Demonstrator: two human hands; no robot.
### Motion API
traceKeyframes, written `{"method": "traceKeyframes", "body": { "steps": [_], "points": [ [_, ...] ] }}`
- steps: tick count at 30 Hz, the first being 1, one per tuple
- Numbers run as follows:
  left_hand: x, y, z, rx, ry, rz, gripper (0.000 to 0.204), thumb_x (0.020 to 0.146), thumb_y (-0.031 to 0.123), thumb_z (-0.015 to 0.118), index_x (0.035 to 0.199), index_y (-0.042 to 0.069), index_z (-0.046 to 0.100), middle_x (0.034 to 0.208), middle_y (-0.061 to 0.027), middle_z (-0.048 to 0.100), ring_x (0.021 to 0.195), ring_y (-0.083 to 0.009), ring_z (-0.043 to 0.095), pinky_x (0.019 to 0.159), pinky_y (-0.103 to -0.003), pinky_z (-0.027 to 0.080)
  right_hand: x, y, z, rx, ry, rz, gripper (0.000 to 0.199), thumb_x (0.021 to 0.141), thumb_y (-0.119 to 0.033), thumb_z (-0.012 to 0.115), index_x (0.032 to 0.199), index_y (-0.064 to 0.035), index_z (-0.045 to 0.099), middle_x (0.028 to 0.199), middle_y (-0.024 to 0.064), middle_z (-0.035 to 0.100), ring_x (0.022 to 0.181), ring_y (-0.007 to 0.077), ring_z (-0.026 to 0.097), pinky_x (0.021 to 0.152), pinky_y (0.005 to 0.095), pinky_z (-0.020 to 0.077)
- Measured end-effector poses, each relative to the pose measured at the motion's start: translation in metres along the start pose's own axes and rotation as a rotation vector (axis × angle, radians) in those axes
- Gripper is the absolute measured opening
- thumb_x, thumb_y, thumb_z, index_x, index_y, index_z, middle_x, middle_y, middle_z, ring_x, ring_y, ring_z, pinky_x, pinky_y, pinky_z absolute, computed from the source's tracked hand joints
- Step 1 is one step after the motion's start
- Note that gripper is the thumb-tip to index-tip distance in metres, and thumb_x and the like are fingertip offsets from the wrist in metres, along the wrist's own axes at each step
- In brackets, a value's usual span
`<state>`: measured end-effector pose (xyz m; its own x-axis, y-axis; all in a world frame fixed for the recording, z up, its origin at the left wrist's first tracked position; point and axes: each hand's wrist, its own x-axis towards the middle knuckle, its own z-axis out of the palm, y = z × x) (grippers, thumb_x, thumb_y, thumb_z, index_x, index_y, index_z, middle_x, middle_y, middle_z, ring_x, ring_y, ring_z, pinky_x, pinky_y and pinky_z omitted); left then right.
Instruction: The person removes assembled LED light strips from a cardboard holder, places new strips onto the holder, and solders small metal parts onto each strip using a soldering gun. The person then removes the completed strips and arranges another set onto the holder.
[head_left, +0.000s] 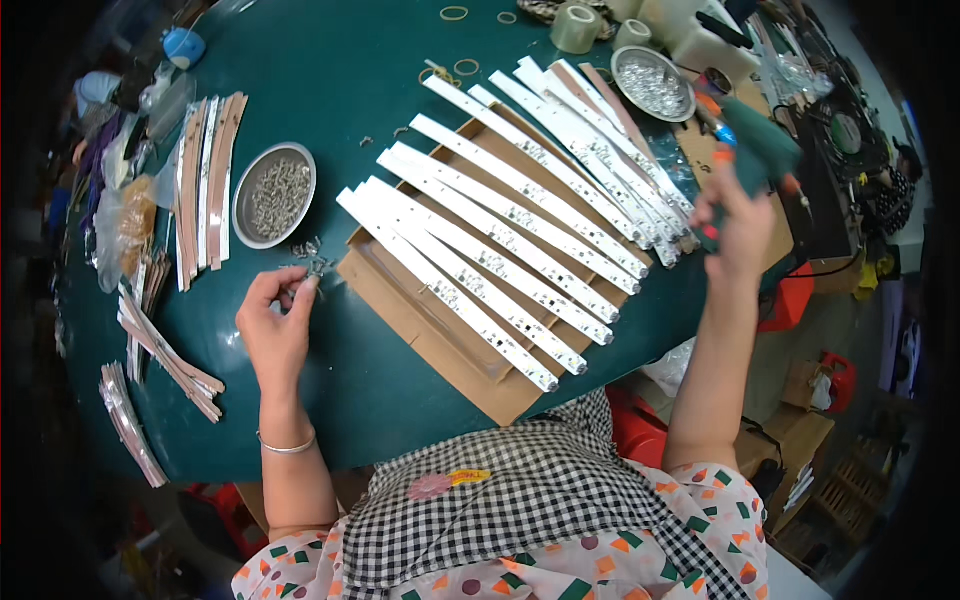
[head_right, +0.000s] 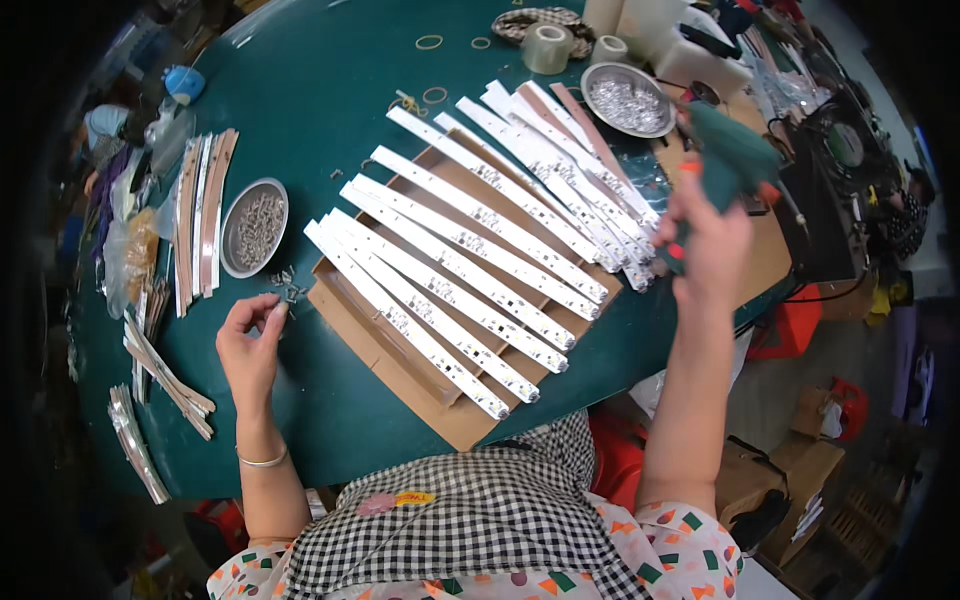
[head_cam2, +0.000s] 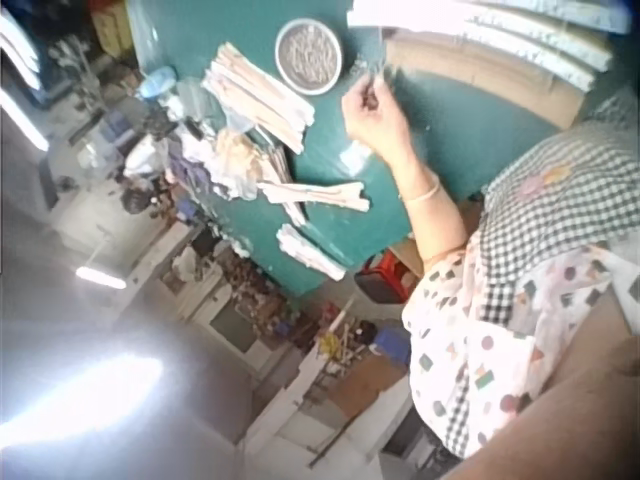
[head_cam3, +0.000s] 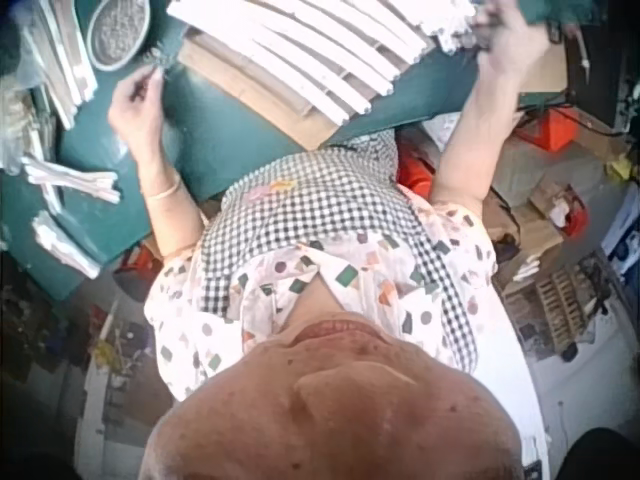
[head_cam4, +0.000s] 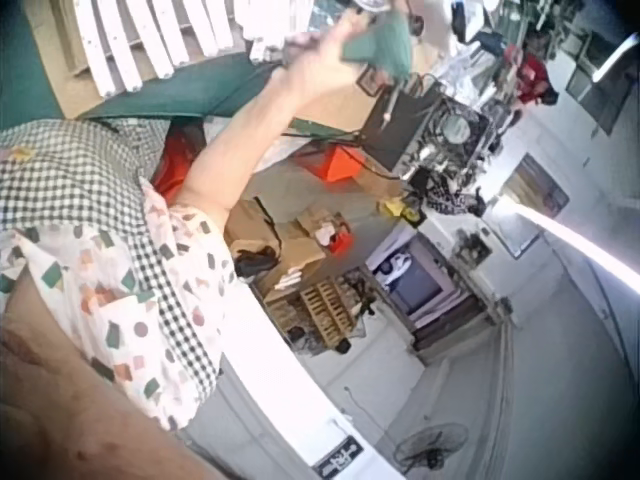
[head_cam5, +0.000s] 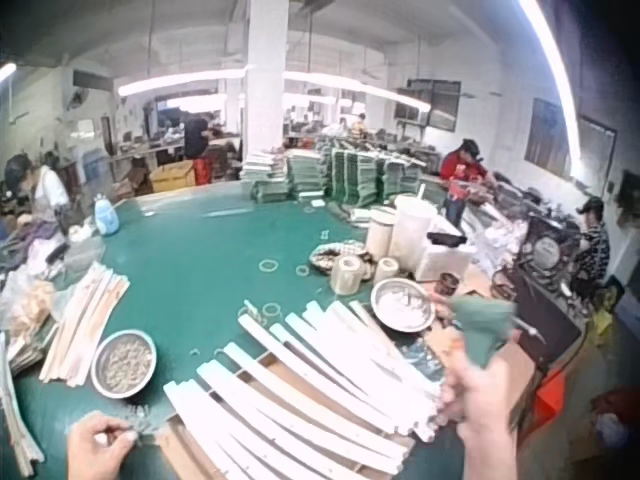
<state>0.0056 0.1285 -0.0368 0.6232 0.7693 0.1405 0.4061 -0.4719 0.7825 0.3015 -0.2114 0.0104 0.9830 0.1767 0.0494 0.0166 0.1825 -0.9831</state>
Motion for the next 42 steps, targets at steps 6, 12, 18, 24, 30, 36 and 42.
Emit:
{"method": "traceKeyframes", "body": {
  "steps": [6,12,18,24,30,36,42],
  "points": [
    [-0.002,-0.011,-0.017,0.174,0.049,0.073,0.011,0.082,0.004,0.069,0.092,0.0,0.07,0.084,-0.009,0.067,0.072,-0.0174,0.061,0.068,-0.029,0.049,-0.016,0.003,0.001,-0.22,0.162,0.002,0.021,0.09,-0.009,0.068,0.106,-0.0014,0.056,0.069,0.0023,0.054,0.049,0.011,0.052,0.044,0.0261,0.043],
    [-0.001,-0.008,-0.003,0.143,0.038,0.022,0.012,0.079,0.003,0.073,0.091,0.001,0.072,0.08,-0.0071,0.068,0.067,-0.0129,0.058,0.066,-0.027,0.049,-0.066,-0.028,-0.018,-0.294,-0.058,-0.159,0.043,0.091,0.0,0.061,0.131,0.0063,0.048,0.066,0.0032,0.05,0.051,0.0103,0.047,0.048,0.0245,0.0409],
    [-0.001,-0.018,0.002,0.161,0.058,-0.021,0.019,0.074,0.006,0.08,0.09,0.001,0.071,0.077,-0.0059,0.067,0.065,-0.0118,0.056,0.063,-0.028,0.048,-0.094,-0.04,-0.009,-0.293,-0.139,-0.21,0.053,0.088,-0.005,0.062,0.134,0.0113,0.042,0.066,0.0055,0.051,0.047,0.01,0.046,0.045,0.0234,0.038],
    [-0.005,-0.004,-0.006,0.229,-0.014,-0.01,0.011,0.081,0.002,0.074,0.089,0.0,0.068,0.078,-0.0036,0.065,0.071,-0.0093,0.058,0.066,-0.025,0.048,-0.111,-0.026,0.004,-0.151,-0.263,-0.075,0.059,0.087,-0.01,0.066,0.135,0.011,0.039,0.068,0.0062,0.051,0.046,0.0099,0.046,0.043,0.0226,0.0391],
    [-0.021,0.041,0.002,-0.209,-0.078,0.023,0.008,0.084,0.001,0.069,0.091,-0.002,0.068,0.079,-0.0035,0.068,0.071,-0.0091,0.059,0.068,-0.024,0.048,-0.124,-0.02,0.045,-0.097,-0.299,0.019,0.061,0.083,-0.013,0.07,0.132,0.0108,0.042,0.068,0.0077,0.054,0.046,0.0101,0.048,0.043,0.0212,0.0389],
    [-0.021,0.03,-0.003,0.273,0.004,0.276,0.006,0.084,0.002,0.07,0.089,-0.001,0.069,0.078,-0.0085,0.069,0.067,-0.0119,0.058,0.065,-0.025,0.048,-0.134,-0.019,0.047,-0.108,-0.315,0.008,0.061,0.08,-0.011,0.074,0.13,0.0103,0.044,0.068,0.009,0.057,0.045,0.0108,0.051,0.042,0.0216,0.0406],
    [-0.028,0.037,0.013,-0.205,-0.127,0.066,0.005,0.087,0.003,0.07,0.089,-0.002,0.07,0.08,-0.0057,0.069,0.071,-0.0089,0.061,0.066,-0.024,0.049,-0.13,-0.018,0.055,-0.064,-0.285,0.137,0.063,0.079,-0.009,0.074,0.131,0.0104,0.044,0.071,0.0104,0.06,0.047,0.0114,0.052,0.043,0.0223,0.044]
  ]
}}
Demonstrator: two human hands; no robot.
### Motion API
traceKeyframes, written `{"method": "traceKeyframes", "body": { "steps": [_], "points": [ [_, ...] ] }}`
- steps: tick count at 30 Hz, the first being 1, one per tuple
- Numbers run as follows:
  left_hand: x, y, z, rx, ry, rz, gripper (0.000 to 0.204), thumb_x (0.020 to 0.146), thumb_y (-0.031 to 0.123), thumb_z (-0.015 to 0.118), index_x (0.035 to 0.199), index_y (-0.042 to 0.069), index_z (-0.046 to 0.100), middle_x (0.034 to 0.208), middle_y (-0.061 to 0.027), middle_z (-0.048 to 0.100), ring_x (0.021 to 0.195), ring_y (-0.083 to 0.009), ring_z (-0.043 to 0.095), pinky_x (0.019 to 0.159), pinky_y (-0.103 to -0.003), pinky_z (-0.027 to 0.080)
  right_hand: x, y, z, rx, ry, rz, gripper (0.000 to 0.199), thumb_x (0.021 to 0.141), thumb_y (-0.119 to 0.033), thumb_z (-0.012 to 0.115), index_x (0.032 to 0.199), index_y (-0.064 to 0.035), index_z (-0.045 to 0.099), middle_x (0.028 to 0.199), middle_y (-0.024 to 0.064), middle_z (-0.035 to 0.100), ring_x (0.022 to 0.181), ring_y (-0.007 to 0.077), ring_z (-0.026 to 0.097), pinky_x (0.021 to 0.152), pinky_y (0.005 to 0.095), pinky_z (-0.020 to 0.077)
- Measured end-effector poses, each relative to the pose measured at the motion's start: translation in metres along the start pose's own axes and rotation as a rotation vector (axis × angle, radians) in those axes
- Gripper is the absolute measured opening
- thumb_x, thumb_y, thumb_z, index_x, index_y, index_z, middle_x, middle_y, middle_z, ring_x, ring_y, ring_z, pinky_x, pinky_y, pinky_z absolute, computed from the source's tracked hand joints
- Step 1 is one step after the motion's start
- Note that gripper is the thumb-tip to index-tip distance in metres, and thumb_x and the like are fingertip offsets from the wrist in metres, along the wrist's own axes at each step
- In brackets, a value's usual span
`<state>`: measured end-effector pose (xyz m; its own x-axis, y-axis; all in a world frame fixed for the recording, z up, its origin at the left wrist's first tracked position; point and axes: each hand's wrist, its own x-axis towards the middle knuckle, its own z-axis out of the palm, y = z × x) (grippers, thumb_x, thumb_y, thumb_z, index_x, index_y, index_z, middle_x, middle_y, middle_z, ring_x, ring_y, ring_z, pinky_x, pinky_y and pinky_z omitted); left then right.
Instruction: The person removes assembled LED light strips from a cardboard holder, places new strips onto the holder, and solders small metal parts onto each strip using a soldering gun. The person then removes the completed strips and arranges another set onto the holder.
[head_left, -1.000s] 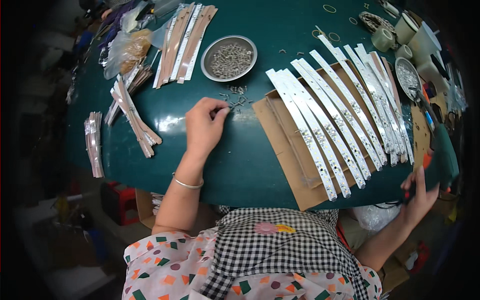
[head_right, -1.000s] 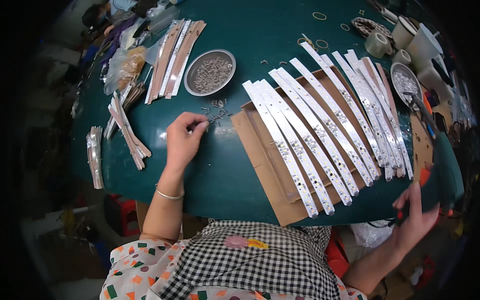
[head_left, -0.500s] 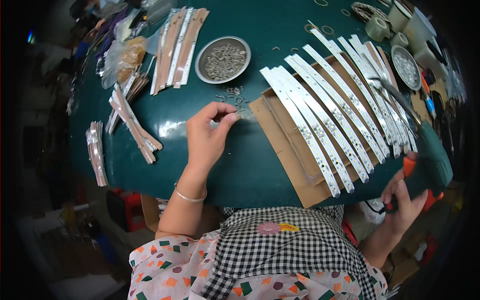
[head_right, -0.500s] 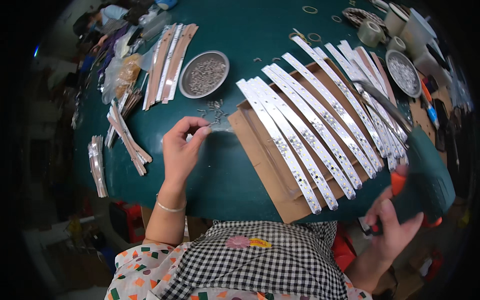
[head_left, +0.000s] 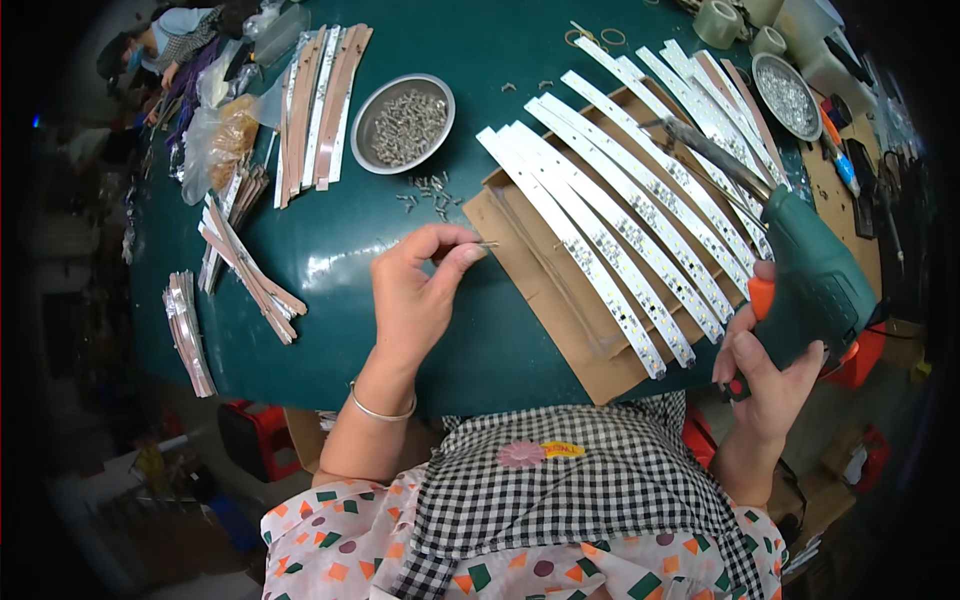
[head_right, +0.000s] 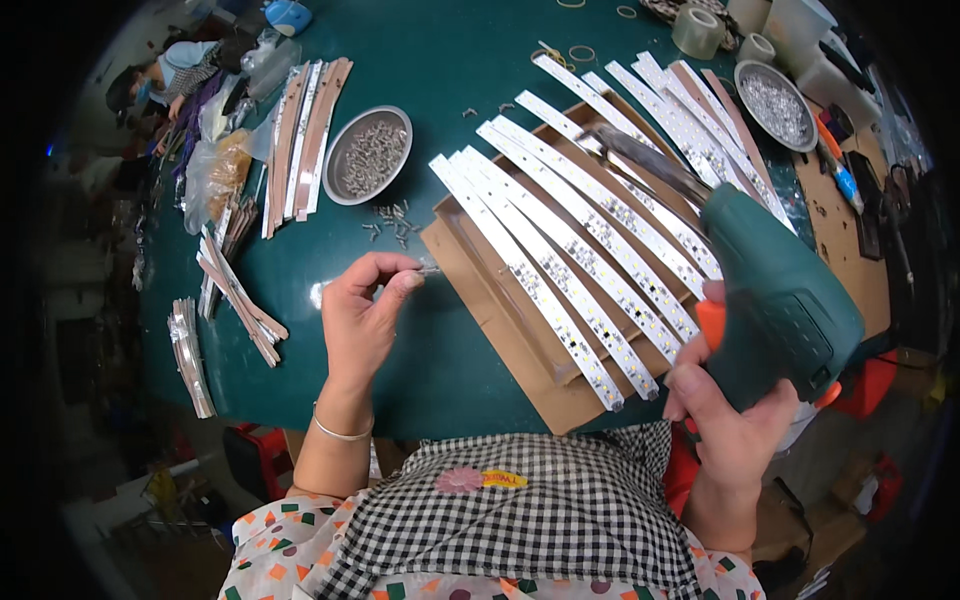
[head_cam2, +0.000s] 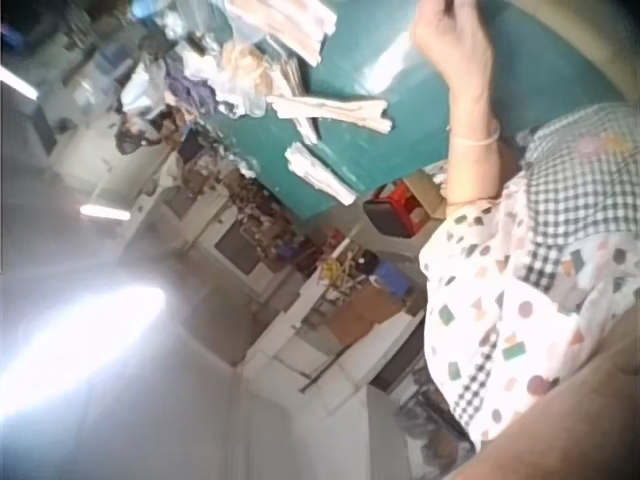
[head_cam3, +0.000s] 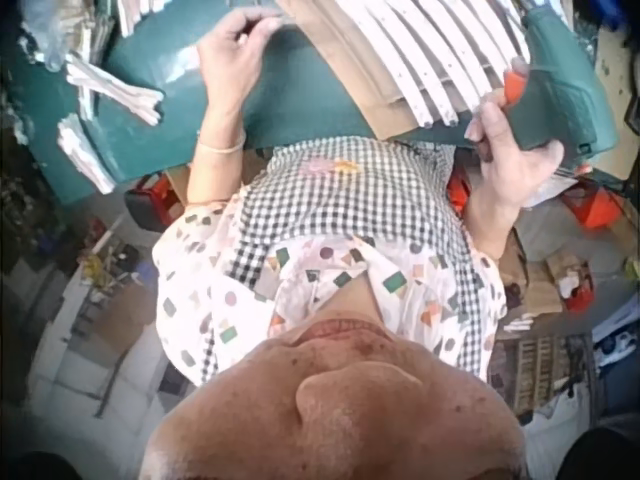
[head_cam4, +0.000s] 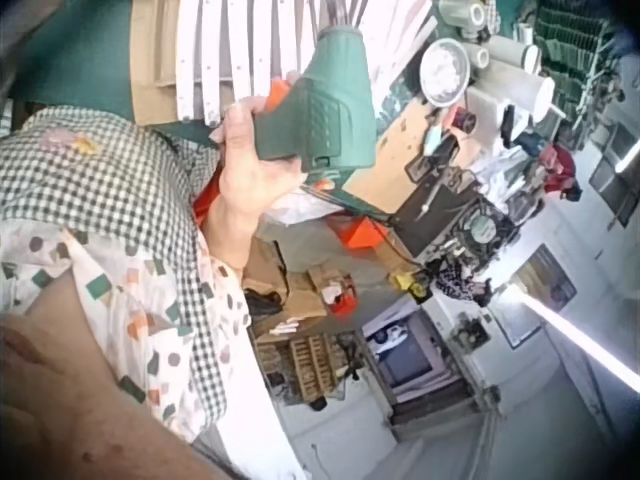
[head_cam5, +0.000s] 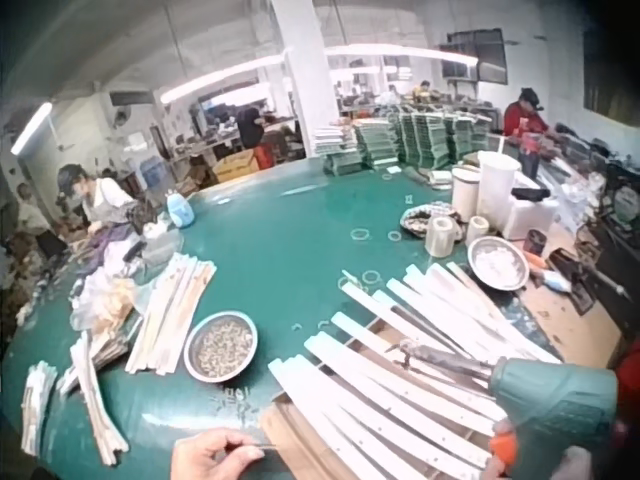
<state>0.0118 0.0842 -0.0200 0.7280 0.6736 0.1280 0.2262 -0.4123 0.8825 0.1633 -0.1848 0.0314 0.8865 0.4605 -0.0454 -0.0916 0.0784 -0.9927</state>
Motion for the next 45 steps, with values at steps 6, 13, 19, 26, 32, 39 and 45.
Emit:
{"method": "traceKeyframes", "body": {
  "steps": [6,13,19,26,32,39,45],
  "points": [
    [-0.016,0.037,0.015,-0.54,-0.212,-0.156,0.012,0.094,0.006,0.065,0.101,-0.003,0.066,0.088,-0.0038,0.067,0.079,-0.0082,0.06,0.071,-0.021,0.048,-0.009,0.002,0.025,-0.041,-0.102,0.018,0.059,0.08,0.008,0.066,0.134,0.0076,0.044,0.088,0.0145,0.067,0.066,0.0109,0.06,0.055,0.0216,0.0489],
    [-0.028,0.056,0.036,-0.714,-0.361,-0.174,0.012,0.092,0.005,0.067,0.1,-0.004,0.066,0.094,-0.006,0.069,0.085,-0.0097,0.063,0.079,-0.024,0.051,-0.007,0.017,0.047,-0.076,-0.367,-0.07,0.056,0.083,0.01,0.067,0.134,0.0028,0.045,0.106,0.0156,0.065,0.089,0.0118,0.063,0.077,0.0248,0.0523],
    [-0.034,0.056,0.044,-0.681,-0.43,-0.189,0.011,0.094,0.007,0.066,0.098,-0.003,0.066,0.09,-0.0041,0.069,0.083,-0.0086,0.062,0.077,-0.024,0.051,-0.01,0.028,0.042,-0.319,-0.41,-0.266,0.053,0.084,0.011,0.067,0.132,0.0026,0.046,0.108,0.0155,0.065,0.087,0.0118,0.063,0.076,0.025,0.0532],
    [-0.035,0.058,0.045,-0.706,-0.449,-0.271,0.014,0.095,0.012,0.066,0.097,-0.002,0.066,0.088,-0.004,0.069,0.081,-0.0082,0.062,0.075,-0.023,0.051,-0.007,0.026,0.043,-0.026,-0.373,-0.127,0.057,0.082,0.011,0.067,0.134,0.0053,0.044,0.106,0.0154,0.065,0.09,0.0133,0.065,0.078,0.0261,0.0548],
    [-0.035,0.06,0.046,-0.789,-0.475,-0.346,0.019,0.095,0.017,0.066,0.097,-0.002,0.065,0.086,-0.0054,0.067,0.078,-0.0093,0.06,0.072,-0.023,0.049,-0.004,0.026,0.042,-0.062,-0.407,-0.202,0.063,0.079,0.012,0.07,0.135,0.0054,0.042,0.112,0.0152,0.062,0.091,0.0146,0.066,0.077,0.0267,0.0555],
    [-0.037,0.057,0.049,-0.858,-0.489,-0.33,0.016,0.097,0.013,0.063,0.098,-0.003,0.064,0.089,-0.005,0.067,0.082,-0.0092,0.062,0.075,-0.023,0.051,-0.01,0.032,0.041,0.016,-0.366,-0.107,0.068,0.077,0.014,0.069,0.137,0.0061,0.038,0.122,0.0163,0.056,0.088,0.0148,0.065,0.074,0.0271,0.0555],
    [-0.042,0.061,0.052,-0.816,-0.418,-0.291,0.014,0.095,0.011,0.065,0.1,-0.003,0.064,0.092,-0.0055,0.067,0.084,-0.0094,0.062,0.077,-0.024,0.052,-0.011,0.024,0.045,-0.043,-0.355,-0.146,0.068,0.077,0.015,0.068,0.137,0.0069,0.038,0.117,0.0172,0.058,0.087,0.0151,0.065,0.073,0.0273,0.0552]
  ]
}}
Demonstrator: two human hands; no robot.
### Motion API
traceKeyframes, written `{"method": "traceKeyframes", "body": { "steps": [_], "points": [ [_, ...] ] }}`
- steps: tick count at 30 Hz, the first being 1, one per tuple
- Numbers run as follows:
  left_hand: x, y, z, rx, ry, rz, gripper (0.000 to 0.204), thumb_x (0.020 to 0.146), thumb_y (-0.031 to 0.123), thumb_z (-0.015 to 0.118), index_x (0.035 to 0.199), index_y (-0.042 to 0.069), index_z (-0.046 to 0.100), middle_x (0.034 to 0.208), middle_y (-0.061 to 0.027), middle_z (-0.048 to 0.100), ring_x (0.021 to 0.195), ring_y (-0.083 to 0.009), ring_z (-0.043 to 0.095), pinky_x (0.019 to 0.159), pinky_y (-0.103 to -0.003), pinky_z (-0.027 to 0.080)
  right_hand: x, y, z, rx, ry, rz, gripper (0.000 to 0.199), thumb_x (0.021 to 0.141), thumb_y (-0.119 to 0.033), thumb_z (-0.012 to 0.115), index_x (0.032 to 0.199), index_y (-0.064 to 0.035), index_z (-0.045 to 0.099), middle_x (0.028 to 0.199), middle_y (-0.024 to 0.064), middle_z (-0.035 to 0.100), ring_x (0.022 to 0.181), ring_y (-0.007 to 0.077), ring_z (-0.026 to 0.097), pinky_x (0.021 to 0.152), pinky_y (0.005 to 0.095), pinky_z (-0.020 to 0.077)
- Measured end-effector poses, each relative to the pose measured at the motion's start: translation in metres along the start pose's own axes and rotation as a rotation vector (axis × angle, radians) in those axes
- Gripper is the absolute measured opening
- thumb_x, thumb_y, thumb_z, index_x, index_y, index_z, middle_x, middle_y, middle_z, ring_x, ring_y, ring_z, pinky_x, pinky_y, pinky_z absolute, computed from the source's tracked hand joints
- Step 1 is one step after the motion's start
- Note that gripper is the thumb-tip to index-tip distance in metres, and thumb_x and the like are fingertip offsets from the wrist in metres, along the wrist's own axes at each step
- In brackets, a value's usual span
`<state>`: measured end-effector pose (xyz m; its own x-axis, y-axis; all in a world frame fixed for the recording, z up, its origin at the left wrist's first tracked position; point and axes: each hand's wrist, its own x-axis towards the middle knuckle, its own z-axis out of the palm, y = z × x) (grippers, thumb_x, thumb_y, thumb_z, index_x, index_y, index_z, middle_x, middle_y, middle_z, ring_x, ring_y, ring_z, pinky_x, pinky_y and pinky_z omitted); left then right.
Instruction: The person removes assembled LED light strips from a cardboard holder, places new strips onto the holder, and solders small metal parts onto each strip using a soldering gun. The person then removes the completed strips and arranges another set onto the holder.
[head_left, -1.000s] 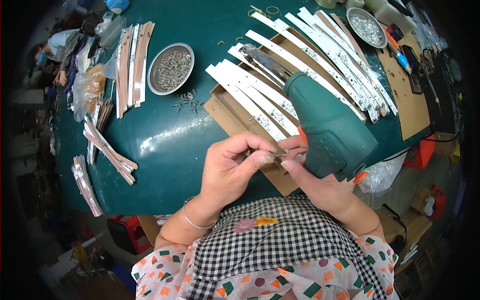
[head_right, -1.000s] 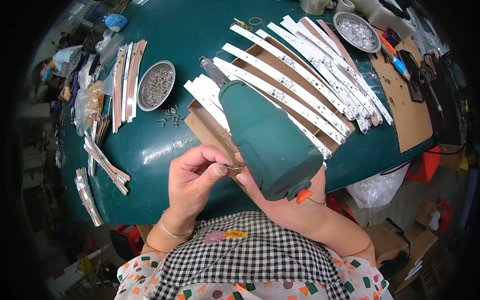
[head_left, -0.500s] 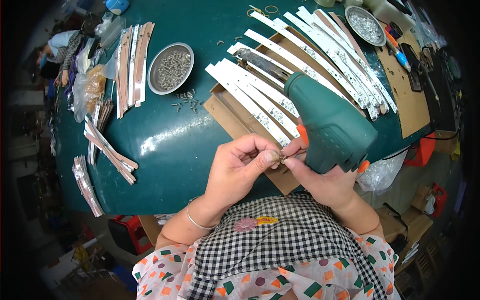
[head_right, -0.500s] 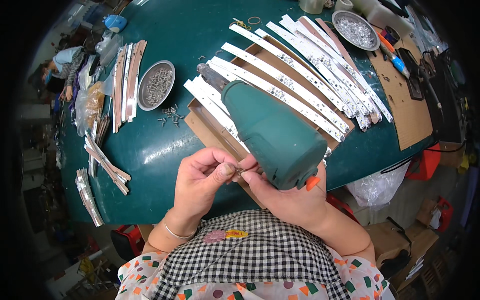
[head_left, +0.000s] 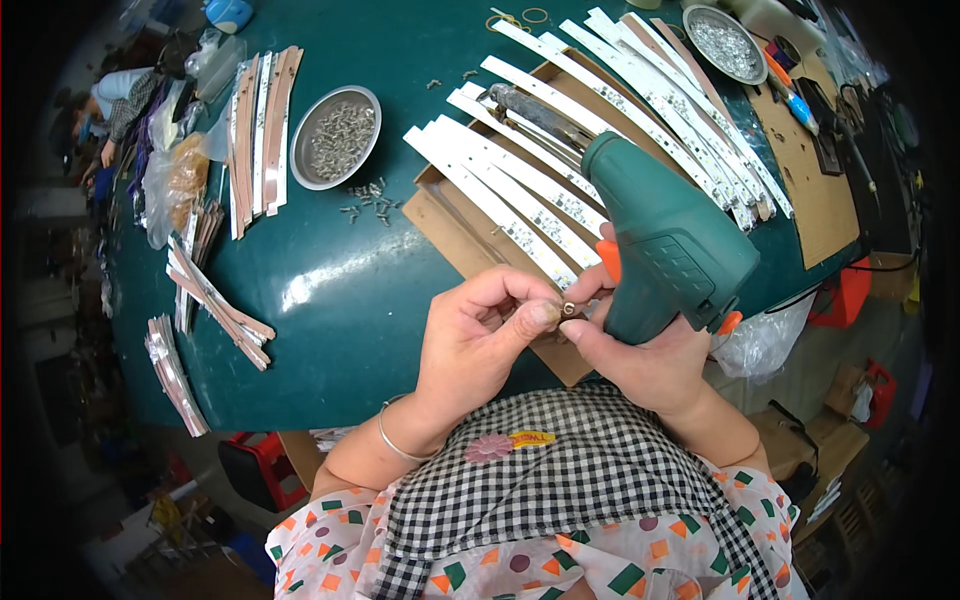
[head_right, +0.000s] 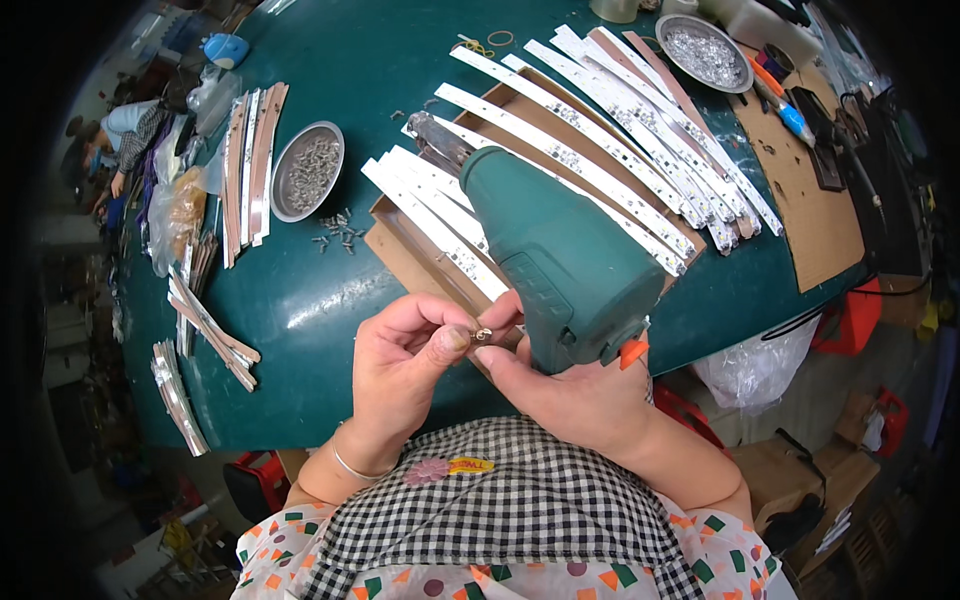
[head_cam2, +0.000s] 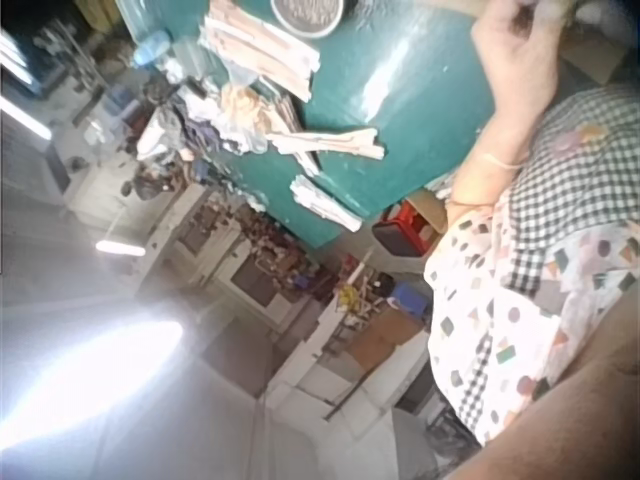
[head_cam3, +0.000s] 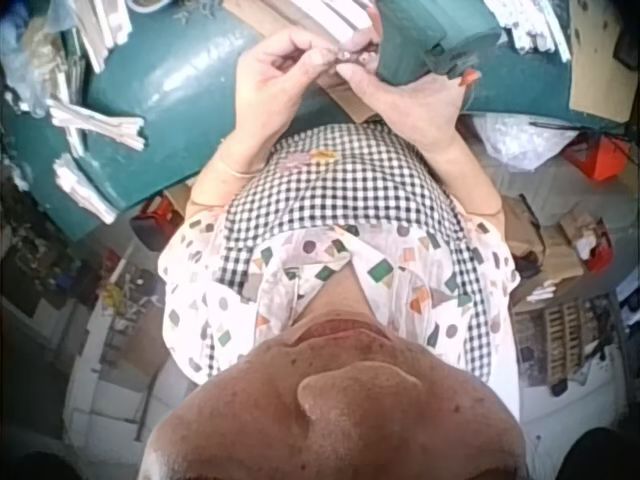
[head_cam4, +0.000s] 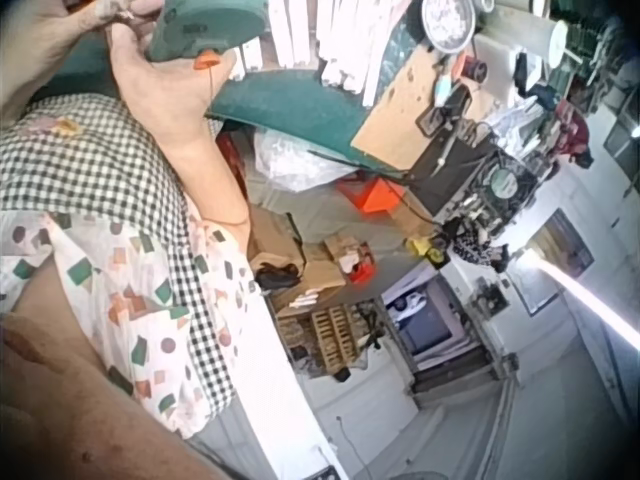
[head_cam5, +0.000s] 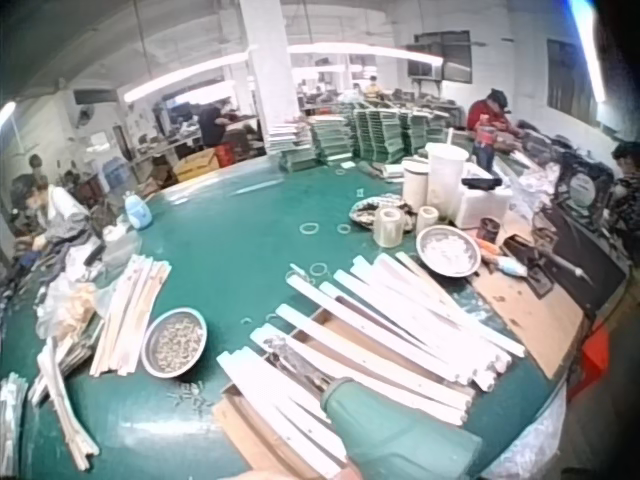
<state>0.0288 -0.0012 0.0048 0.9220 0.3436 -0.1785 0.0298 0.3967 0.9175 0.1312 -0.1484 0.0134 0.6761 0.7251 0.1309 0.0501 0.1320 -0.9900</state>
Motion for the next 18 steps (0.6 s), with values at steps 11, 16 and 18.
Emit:
{"method": "traceKeyframes", "body": {
  "steps": [11,16,18],
  "points": [
    [-0.002,-0.002,0.002,0.033,0.022,0.057,0.015,0.095,0.011,0.065,0.1,-0.003,0.064,0.093,-0.0059,0.067,0.084,-0.0093,0.062,0.077,-0.024,0.053,-0.002,0.003,-0.003,0.05,0.051,0.054,0.064,0.076,0.013,0.072,0.133,0.0093,0.042,0.128,0.0184,0.053,0.092,0.0178,0.066,0.078,0.029,0.0577],
    [-0.002,-0.002,0.005,0.04,0.004,0.054,0.015,0.095,0.011,0.065,0.101,-0.003,0.064,0.092,-0.0054,0.067,0.084,-0.009,0.062,0.077,-0.024,0.052,-0.005,0.005,-0.005,0.031,0.092,0.062,0.064,0.076,0.013,0.071,0.133,0.0092,0.042,0.132,0.0176,0.05,0.093,0.0185,0.067,0.078,0.0293,0.0582],
    [-0.002,-0.003,0.006,0.04,0.016,0.049,0.014,0.095,0.01,0.065,0.101,-0.003,0.064,0.092,-0.005,0.067,0.083,-0.0087,0.062,0.077,-0.024,0.052,-0.005,0.004,-0.003,0.061,0.119,0.086,0.063,0.076,0.012,0.07,0.133,0.0092,0.042,0.132,0.0173,0.05,0.094,0.0183,0.067,0.077,0.0288,0.0581]
  ]
}}
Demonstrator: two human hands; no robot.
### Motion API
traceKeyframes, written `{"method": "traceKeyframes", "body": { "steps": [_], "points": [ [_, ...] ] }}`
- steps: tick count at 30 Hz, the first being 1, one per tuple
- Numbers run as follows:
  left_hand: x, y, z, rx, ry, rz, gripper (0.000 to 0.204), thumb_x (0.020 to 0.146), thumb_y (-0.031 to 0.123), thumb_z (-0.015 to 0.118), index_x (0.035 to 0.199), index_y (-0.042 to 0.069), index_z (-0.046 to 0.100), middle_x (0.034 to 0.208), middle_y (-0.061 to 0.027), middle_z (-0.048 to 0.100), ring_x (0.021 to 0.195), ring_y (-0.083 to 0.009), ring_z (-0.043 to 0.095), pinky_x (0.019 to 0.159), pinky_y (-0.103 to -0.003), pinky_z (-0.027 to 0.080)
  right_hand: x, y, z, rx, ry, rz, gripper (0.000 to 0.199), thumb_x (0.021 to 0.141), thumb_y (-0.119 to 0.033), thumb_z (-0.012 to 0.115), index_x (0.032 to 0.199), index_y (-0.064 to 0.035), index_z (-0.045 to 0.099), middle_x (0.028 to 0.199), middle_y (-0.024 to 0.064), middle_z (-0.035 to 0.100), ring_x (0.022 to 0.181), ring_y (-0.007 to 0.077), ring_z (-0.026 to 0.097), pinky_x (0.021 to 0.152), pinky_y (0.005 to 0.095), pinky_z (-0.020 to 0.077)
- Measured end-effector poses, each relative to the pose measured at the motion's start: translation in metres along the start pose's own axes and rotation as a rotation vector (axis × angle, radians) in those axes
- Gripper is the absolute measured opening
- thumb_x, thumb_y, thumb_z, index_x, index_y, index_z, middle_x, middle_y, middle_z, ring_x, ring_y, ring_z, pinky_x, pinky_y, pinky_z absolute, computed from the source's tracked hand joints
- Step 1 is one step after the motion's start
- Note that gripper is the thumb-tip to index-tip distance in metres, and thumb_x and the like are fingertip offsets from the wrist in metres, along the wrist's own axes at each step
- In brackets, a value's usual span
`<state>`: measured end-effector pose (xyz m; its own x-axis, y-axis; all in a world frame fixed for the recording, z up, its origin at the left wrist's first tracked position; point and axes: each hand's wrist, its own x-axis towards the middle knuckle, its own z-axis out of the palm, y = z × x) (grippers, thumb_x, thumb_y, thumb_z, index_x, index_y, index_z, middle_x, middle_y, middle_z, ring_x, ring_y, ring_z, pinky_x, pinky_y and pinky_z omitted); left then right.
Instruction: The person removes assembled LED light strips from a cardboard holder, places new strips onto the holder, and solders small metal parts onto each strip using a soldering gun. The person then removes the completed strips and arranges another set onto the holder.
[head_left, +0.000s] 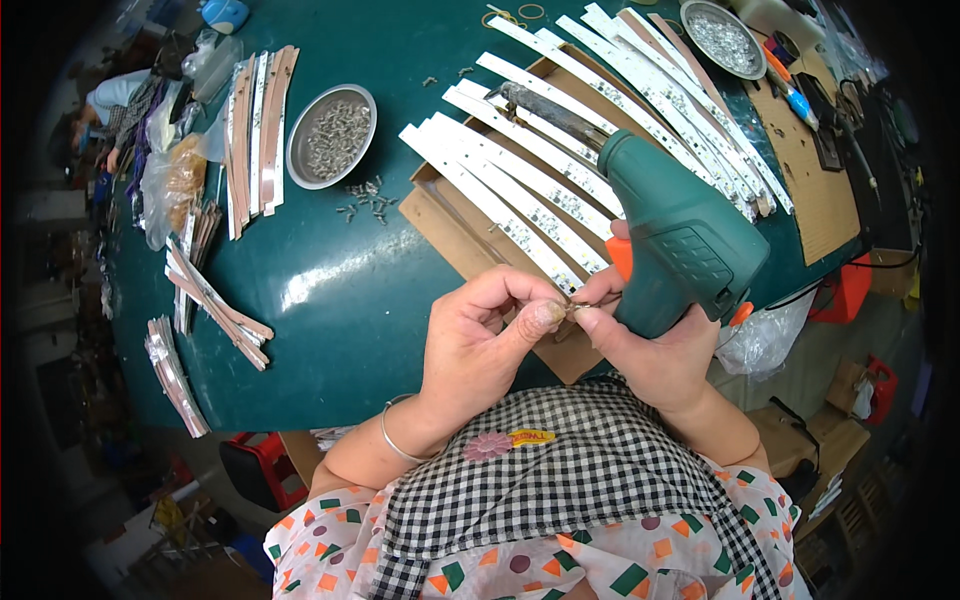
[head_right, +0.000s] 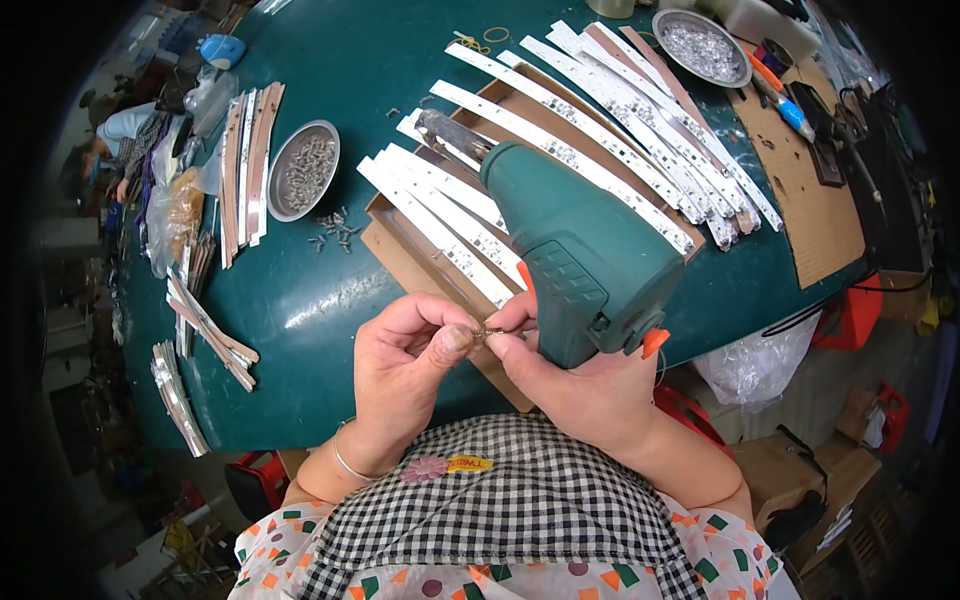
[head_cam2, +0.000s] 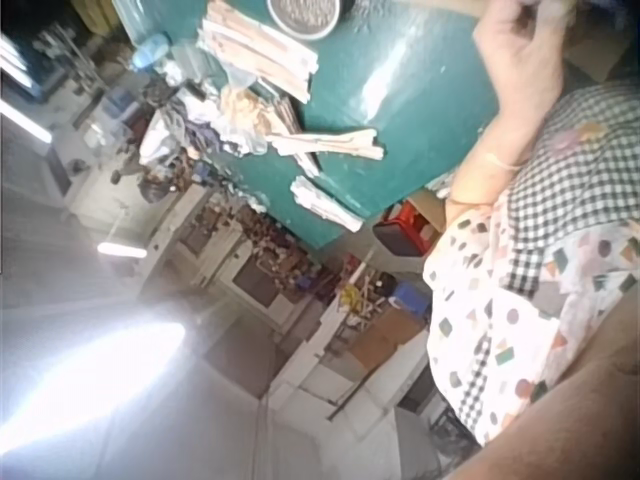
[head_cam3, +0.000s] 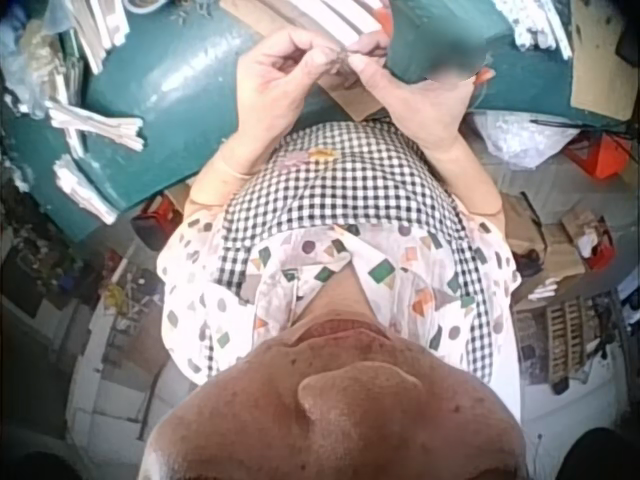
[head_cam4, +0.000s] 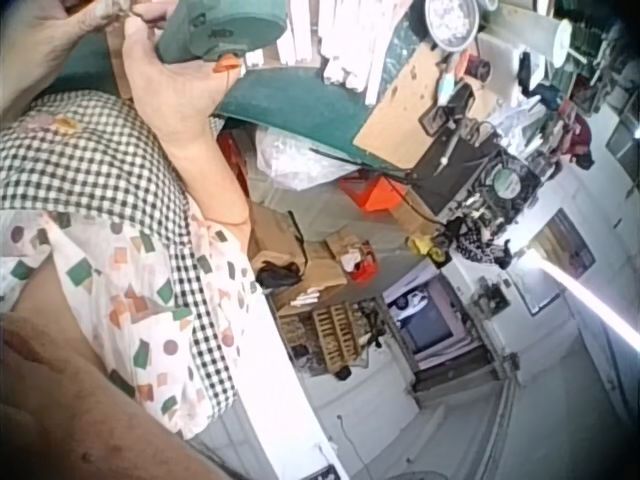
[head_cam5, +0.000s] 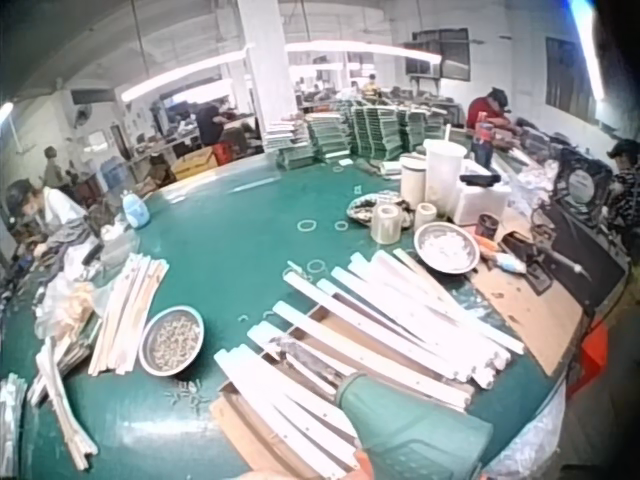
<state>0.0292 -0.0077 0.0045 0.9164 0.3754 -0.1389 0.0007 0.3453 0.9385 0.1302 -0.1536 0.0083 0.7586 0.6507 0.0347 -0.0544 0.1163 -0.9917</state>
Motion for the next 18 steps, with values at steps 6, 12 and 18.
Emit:
{"method": "traceKeyframes", "body": {
  "steps": [6,12,18],
  "points": [
    [0.001,-0.004,0.0,0.13,0.063,0.148,0.012,0.093,0.006,0.067,0.1,-0.003,0.064,0.093,-0.0049,0.067,0.083,-0.0096,0.062,0.076,-0.023,0.05,-0.001,-0.001,0.002,0.035,0.024,0.09,0.053,0.084,0.005,0.067,0.131,0.0096,0.043,0.101,0.016,0.066,0.08,0.0175,0.068,0.063,0.024,0.0551],
    [0.008,-0.003,-0.02,0.487,0.252,0.291,0.006,0.086,0.001,0.071,0.09,-0.001,0.068,0.084,-0.0059,0.068,0.075,-0.0113,0.061,0.07,-0.025,0.05,0.0,0.002,0.004,0.032,0.064,0.061,0.054,0.085,0.004,0.068,0.132,0.0089,0.041,0.092,0.0157,0.067,0.076,0.0168,0.067,0.059,0.0235,0.0539],
    [0.02,-0.002,-0.093,1.372,0.372,0.437,0.008,0.081,0.003,0.073,0.086,0.001,0.067,0.079,-0.0056,0.065,0.07,-0.0157,0.059,0.067,-0.027,0.044,-0.001,0.006,-0.007,-0.085,-0.011,-0.103,0.066,0.077,0.01,0.073,0.134,0.0061,0.04,0.1,0.0141,0.064,0.085,0.0155,0.065,0.071,0.0253,0.0551]
  ]
}}
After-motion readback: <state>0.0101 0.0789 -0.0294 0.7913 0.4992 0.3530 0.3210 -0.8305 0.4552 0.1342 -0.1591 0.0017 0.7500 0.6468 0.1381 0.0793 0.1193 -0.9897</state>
